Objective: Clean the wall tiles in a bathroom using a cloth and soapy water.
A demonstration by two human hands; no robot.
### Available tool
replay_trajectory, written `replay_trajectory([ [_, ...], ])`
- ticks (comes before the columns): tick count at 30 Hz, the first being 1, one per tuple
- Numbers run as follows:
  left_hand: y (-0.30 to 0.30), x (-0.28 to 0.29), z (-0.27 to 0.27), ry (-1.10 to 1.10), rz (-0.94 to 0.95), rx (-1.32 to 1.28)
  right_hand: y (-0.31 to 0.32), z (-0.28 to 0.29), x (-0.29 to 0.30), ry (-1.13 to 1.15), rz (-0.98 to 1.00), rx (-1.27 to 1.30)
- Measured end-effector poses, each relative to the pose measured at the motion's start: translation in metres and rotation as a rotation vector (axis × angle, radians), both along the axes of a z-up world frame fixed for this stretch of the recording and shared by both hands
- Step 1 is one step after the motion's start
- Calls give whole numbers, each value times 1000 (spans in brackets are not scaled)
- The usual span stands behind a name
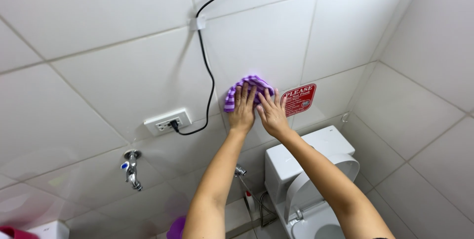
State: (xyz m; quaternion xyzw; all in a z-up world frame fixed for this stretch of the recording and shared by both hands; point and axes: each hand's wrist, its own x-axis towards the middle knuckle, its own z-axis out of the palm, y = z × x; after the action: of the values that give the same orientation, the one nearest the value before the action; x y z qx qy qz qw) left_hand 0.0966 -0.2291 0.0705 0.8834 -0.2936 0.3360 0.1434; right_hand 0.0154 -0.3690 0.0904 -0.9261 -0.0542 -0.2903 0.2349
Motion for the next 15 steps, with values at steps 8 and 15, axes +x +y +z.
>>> replay_trajectory([
  [8,-122,18,208,-186,-81,-30,-88,193,33,-173,71,258],
  [15,-208,82,153,-310,-268,269,-159,150,37,16,95,480],
])
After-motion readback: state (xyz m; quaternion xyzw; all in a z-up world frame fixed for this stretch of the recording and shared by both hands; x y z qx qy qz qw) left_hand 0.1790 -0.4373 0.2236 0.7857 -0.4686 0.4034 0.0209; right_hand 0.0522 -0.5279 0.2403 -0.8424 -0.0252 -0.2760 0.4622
